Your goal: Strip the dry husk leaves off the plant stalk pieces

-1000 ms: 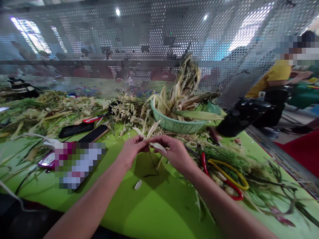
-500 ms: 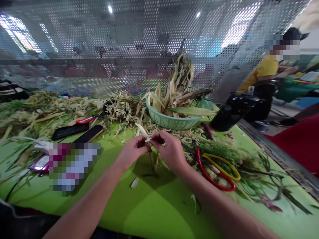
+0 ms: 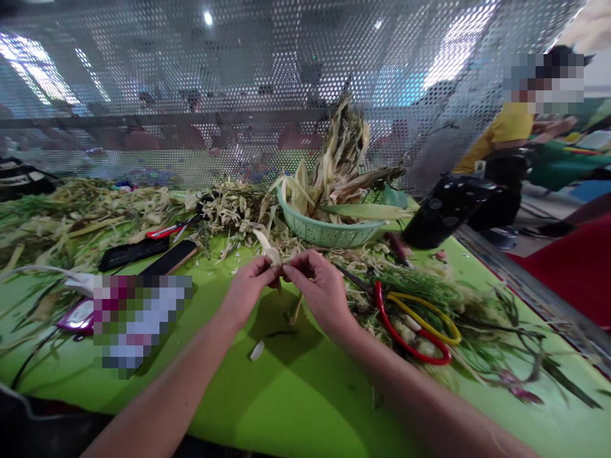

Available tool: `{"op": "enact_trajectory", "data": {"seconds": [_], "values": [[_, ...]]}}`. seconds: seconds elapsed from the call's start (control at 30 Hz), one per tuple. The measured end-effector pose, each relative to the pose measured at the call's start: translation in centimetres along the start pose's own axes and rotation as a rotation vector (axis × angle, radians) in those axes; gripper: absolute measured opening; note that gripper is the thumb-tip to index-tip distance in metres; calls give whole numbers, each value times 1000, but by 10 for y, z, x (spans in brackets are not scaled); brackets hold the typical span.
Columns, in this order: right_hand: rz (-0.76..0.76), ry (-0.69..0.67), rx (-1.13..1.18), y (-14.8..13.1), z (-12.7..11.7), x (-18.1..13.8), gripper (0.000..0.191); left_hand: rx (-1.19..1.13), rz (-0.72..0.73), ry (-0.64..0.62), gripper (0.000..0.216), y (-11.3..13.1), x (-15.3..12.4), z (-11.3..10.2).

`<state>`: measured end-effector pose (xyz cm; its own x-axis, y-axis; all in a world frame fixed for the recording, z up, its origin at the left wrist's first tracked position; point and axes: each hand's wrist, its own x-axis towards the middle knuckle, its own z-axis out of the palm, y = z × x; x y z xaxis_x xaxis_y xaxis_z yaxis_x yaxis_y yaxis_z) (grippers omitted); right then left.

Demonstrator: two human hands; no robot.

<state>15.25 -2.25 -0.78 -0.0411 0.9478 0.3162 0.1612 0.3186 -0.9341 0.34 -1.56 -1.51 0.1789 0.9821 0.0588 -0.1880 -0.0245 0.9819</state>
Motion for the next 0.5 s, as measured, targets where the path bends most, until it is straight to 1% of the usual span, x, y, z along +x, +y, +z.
{"op": "enact_trajectory", "data": {"seconds": [0.13,0.2,0.27,0.37,0.43,0.5], "values": [[69,-10,-20,0,-2,1,23,-14,-54,60,16,2,-1,-2],[100,-14,-3,0,-4,4,24,-17,-89,64,17,4,-2,-3],[97,-16,10,0,-5,6,24,-12,-120,49,16,7,-3,-2],[-4,6,-61,-2,-7,7,20,-7,-184,17,17,7,-2,-1],[-141,6,-191,-5,-8,6,14,27,-190,7,18,5,0,-2],[-292,-38,-326,-10,-9,5,11,117,-144,-7,19,1,2,-3]]}}
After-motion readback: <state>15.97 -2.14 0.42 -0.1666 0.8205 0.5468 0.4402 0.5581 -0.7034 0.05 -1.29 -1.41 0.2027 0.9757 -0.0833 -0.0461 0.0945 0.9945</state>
